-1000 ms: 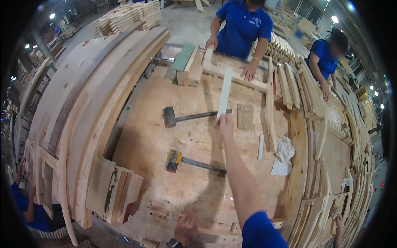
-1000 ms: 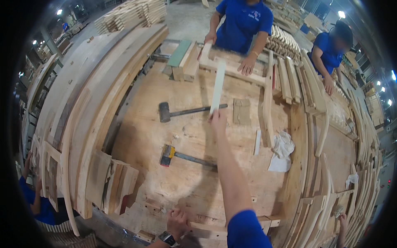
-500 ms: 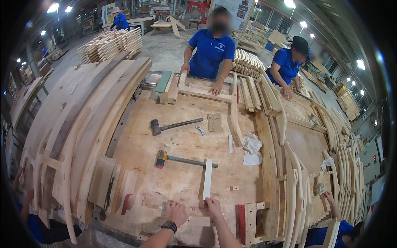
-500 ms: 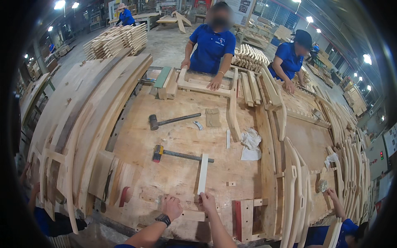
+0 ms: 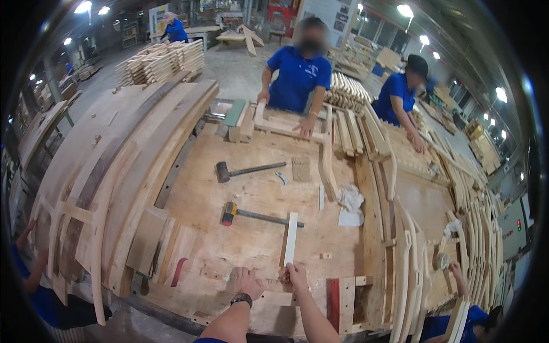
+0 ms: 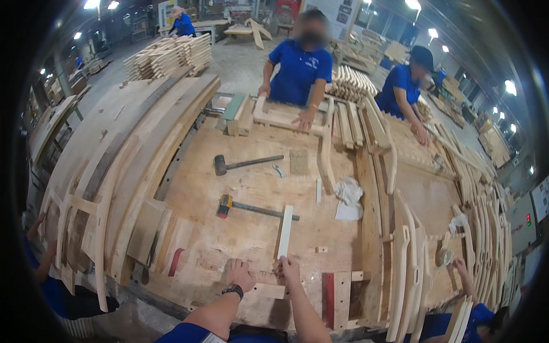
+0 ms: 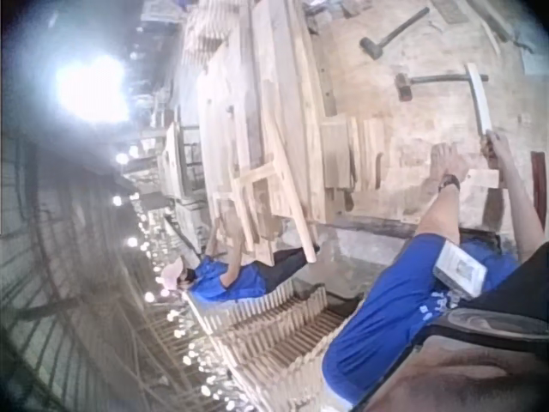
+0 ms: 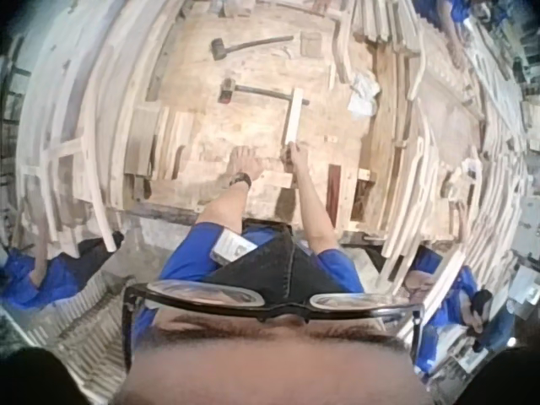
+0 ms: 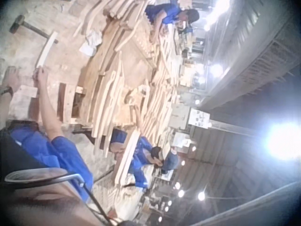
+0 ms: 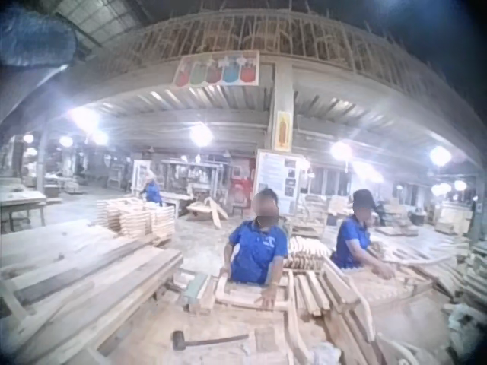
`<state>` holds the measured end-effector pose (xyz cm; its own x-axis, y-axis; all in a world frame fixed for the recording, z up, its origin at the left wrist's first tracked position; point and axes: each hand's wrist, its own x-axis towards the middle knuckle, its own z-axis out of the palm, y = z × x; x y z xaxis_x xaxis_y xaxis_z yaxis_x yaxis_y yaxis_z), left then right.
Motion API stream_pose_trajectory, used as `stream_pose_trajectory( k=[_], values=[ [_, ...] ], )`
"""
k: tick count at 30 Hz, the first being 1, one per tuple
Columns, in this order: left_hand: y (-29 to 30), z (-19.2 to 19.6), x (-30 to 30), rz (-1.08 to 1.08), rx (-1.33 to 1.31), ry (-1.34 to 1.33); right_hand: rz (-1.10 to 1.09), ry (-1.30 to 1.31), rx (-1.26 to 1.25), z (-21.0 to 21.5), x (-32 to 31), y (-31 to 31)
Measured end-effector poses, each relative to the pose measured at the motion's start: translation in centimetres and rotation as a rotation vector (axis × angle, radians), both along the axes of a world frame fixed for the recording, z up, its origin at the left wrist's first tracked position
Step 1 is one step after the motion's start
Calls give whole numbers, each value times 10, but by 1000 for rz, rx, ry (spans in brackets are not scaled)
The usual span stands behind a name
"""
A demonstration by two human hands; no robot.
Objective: The person assembles wooden chair frames on a workbench. They pick up wooden legs and crossbars, align them, and use a rubber mallet to tap joints together. Completed frames are placed aside while the person continues assembling additional units.
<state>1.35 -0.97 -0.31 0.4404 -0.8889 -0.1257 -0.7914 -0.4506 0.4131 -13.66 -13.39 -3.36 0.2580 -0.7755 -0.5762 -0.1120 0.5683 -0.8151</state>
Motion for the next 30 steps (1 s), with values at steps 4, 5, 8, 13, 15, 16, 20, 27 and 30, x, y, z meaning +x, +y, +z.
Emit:
stream_pose_trajectory(
  k=[4,5,8,13,15,16,20,27,30],
  values=[
    [-4,0,-1,-3,47,-96,-103,-37,30,-2,3,3],
    [-5,2,-5,-6,41,-80,-109,-28,34,-2,-3,2],
    [-5,4,-6,10,37,-69,-88,-21,32,-3,-3,1],
    [-4,-1,-4,46,41,-40,-33,15,6,-2,1,0],
    [-4,-2,-4,48,48,-56,-36,19,11,0,2,1],
    [-4,-2,-4,51,54,-65,-35,20,15,2,3,1],
    [-4,1,-2,40,92,-74,-36,26,33,8,7,0],
    [-11,10,-4,15,169,-10,-103,-43,78,6,0,-5],
    [6,-5,-5,31,-10,-207,-115,-10,118,11,7,6]
  ],
)
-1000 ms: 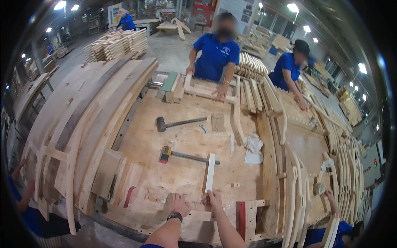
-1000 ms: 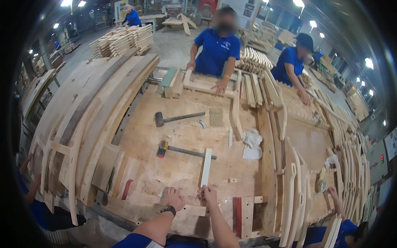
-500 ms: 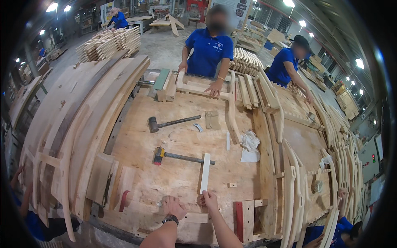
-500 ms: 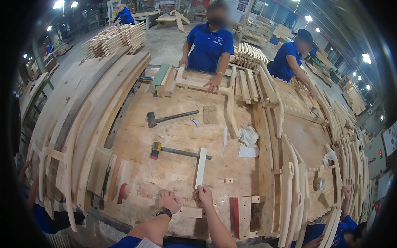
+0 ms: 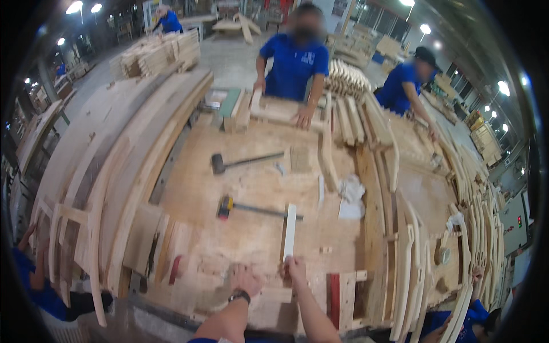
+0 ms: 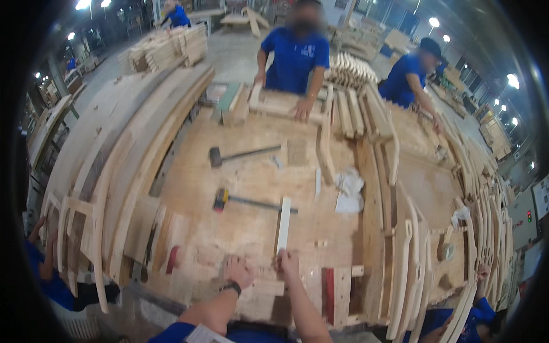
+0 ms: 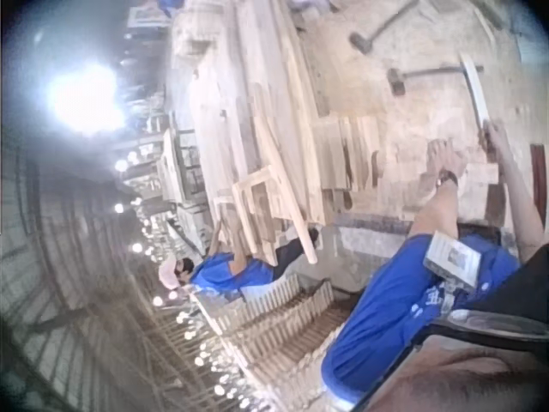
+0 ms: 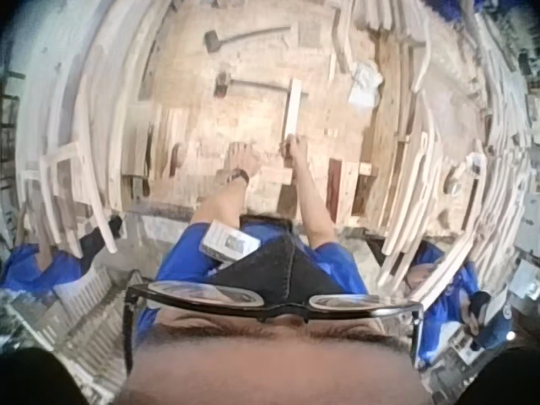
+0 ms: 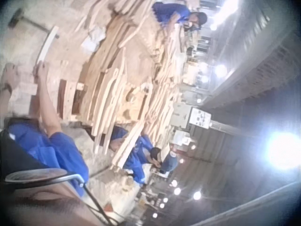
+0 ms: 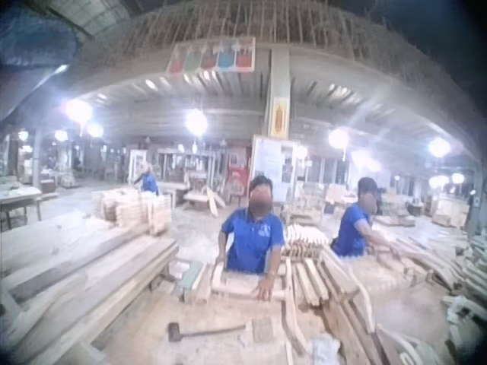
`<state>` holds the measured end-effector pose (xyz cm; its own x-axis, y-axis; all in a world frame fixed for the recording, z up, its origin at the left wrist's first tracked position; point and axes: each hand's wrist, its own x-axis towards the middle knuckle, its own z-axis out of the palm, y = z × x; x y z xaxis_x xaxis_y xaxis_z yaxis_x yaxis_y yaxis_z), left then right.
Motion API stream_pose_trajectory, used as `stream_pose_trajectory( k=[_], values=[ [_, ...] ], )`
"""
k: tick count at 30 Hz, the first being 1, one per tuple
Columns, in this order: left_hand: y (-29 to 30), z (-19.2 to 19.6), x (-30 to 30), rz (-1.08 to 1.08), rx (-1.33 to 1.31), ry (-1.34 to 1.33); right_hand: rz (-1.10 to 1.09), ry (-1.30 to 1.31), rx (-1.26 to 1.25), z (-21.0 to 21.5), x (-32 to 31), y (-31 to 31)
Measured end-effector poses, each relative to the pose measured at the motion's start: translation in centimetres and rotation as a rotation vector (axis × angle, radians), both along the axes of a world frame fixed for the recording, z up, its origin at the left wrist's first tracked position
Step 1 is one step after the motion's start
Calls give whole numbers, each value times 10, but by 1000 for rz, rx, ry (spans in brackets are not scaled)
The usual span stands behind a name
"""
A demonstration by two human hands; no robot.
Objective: The person assembles wooden chair frames on a workbench. They pick up wooden legs and crossbars, align them, and use a rubber mallet to tap joints together. Completed frames are placed aside while the person continues assembling additional units.
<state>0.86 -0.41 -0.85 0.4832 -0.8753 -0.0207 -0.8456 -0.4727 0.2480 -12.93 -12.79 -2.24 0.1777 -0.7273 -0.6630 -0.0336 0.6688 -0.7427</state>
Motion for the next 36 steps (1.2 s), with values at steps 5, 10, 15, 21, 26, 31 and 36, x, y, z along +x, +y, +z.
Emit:
stream_pose_trajectory(
  k=[5,10,15,21,26,31,36],
  values=[
    [-9,5,1,18,89,214,34,-75,-84,0,-6,-5],
    [-11,21,1,30,173,265,42,-3,-18,-3,-7,-12],
    [-10,14,4,37,127,207,25,-45,-23,-10,-4,-10],
    [-9,16,4,33,182,264,-7,-31,-20,-7,-2,-10],
    [-12,13,3,24,155,238,-19,-71,-7,-7,-6,-9],
    [-11,13,3,32,155,237,-26,-85,28,-6,-5,-10],
    [-13,15,1,36,143,193,-31,-110,11,-10,-6,-11]
  ],
)
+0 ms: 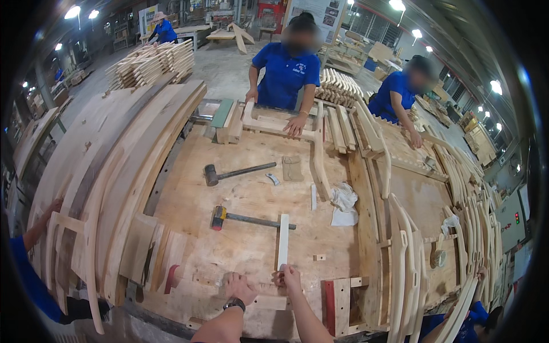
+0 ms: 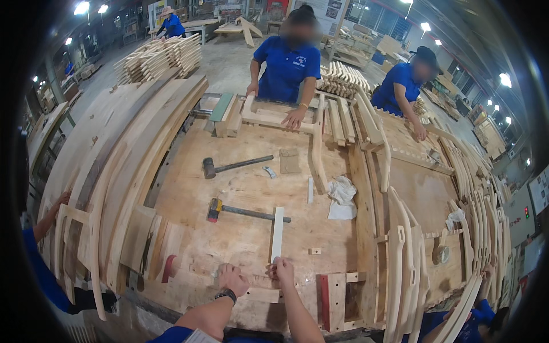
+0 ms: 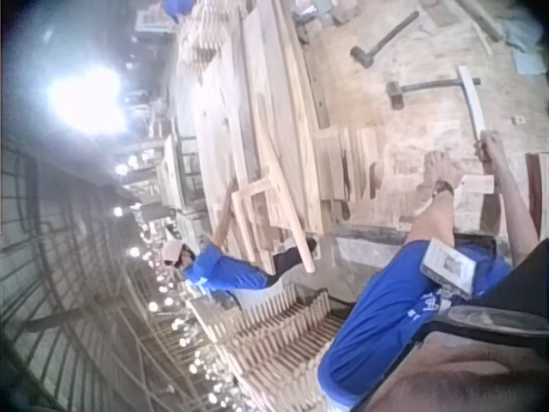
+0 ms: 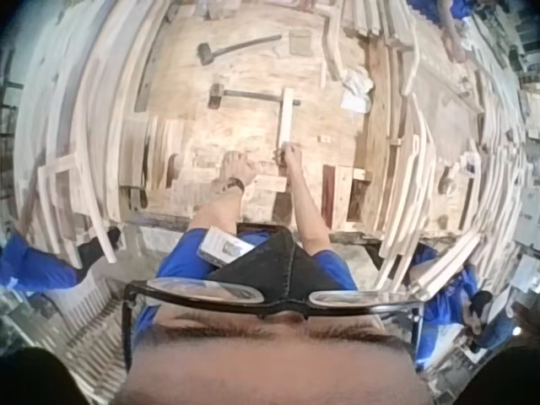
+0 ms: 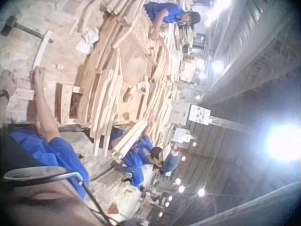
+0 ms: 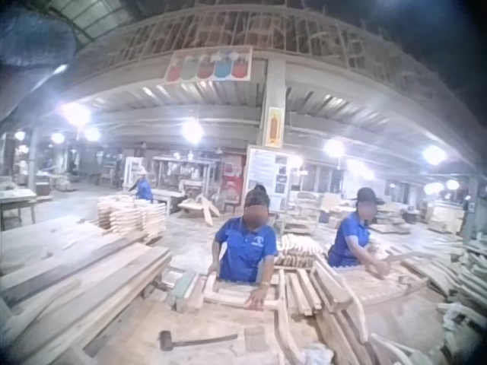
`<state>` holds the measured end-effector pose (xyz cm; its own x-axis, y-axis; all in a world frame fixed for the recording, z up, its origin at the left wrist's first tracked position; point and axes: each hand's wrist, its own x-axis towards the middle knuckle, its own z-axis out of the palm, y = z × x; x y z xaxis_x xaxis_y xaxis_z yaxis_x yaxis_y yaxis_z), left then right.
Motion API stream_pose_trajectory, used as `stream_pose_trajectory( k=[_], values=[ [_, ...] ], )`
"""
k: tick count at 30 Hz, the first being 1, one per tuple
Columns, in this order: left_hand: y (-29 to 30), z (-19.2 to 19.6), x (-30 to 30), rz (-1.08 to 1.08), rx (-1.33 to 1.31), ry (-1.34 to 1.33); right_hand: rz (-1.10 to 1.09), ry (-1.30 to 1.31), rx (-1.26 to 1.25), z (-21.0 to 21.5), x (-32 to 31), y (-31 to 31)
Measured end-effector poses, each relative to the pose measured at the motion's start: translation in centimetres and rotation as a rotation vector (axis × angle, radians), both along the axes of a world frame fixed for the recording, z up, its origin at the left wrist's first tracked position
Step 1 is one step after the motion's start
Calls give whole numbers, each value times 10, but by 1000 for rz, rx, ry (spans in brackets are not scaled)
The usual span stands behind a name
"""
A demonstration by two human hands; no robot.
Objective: The person assembles wooden chair frames on a workbench. They pick up wooden legs and crossbars, align them, and use a rubber mallet to tap joints together. Completed frames are placed aside while the person continues assembling additional units.
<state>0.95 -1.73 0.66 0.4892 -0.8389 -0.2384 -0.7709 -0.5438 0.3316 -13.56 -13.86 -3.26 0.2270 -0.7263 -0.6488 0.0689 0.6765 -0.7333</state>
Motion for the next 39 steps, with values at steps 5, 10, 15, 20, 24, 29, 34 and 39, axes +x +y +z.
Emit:
stream_pose_trajectory(
  k=[5,10,15,20,24,29,34,39],
  values=[
    [-1,1,-3,-22,0,-39,1,15,4,3,-3,-5],
    [5,-8,0,11,-88,-34,13,-50,-4,5,0,4],
    [0,-9,-1,9,-44,15,-2,-25,-35,3,0,1],
    [3,-6,-1,2,-50,8,14,4,-54,4,0,3],
    [0,-5,-3,-5,-56,7,-14,37,-84,1,-3,5],
    [7,-15,2,-7,-53,-43,48,65,-251,10,1,11],
    [6,-6,1,-5,24,12,41,170,-277,13,0,17],
    [-3,-2,0,-22,45,40,-66,125,-304,8,0,13]
  ],
)
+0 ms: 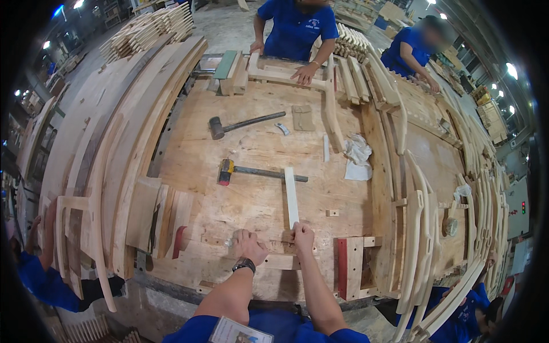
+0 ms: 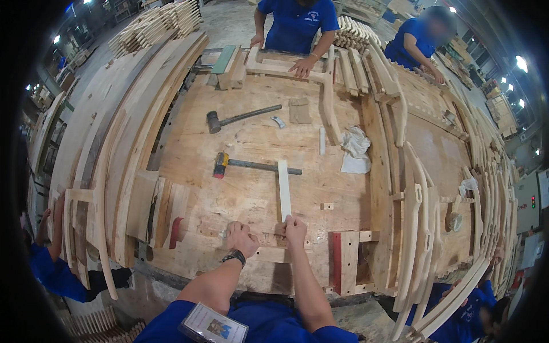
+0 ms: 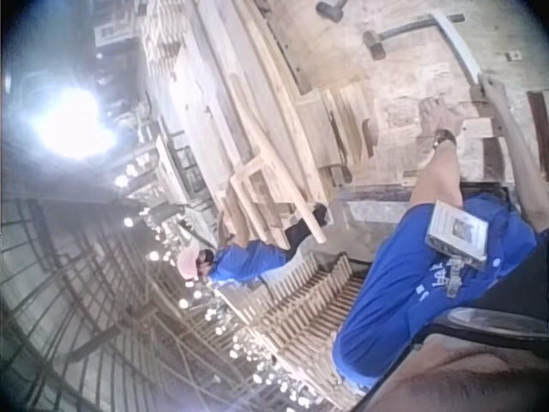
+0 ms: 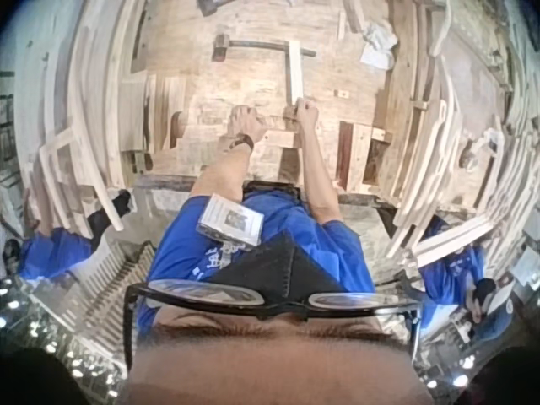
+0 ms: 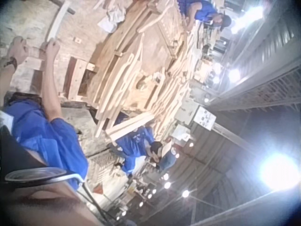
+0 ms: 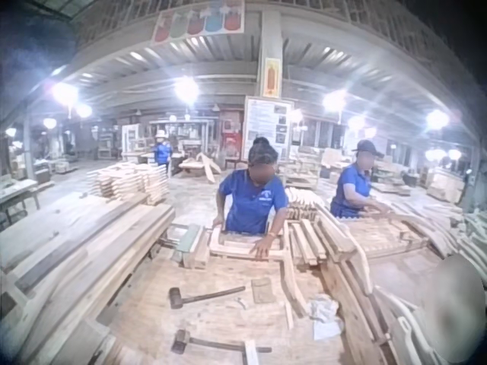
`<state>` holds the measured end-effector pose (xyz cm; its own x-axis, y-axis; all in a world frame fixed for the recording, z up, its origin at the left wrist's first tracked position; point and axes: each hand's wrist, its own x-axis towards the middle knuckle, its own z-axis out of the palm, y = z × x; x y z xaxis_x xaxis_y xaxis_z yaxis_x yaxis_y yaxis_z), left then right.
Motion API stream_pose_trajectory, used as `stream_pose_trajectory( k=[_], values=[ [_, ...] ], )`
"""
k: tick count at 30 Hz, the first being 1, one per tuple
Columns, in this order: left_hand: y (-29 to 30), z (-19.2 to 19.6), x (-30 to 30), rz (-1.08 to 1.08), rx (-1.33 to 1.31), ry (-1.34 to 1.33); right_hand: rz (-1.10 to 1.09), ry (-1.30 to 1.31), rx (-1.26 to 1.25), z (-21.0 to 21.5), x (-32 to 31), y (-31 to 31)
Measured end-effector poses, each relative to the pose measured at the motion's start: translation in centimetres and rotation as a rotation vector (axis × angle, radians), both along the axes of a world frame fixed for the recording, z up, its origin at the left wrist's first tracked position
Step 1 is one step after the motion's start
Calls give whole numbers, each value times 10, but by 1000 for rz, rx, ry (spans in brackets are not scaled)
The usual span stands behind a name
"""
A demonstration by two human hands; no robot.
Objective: The person assembles wooden chair frames on a workbench. They pick up wooden legs and crossbars, align them, and use a rubber mallet to tap joints together. Completed frames are placed aside while the person continues assembling additional units.
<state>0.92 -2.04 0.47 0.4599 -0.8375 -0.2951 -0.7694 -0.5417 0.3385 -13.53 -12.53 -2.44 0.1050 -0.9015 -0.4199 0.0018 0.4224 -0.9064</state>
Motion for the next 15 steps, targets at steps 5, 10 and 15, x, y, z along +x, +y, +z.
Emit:
stream_pose_trajectory(
  k=[5,10,15],
  values=[
    [3,-4,2,4,18,-8,-58,-297,203,12,-3,5],
    [7,-9,4,18,-9,-50,213,-1218,271,77,-15,27],
    [0,1,-1,-16,42,8,349,-1713,366,122,-14,50]
  ],
)
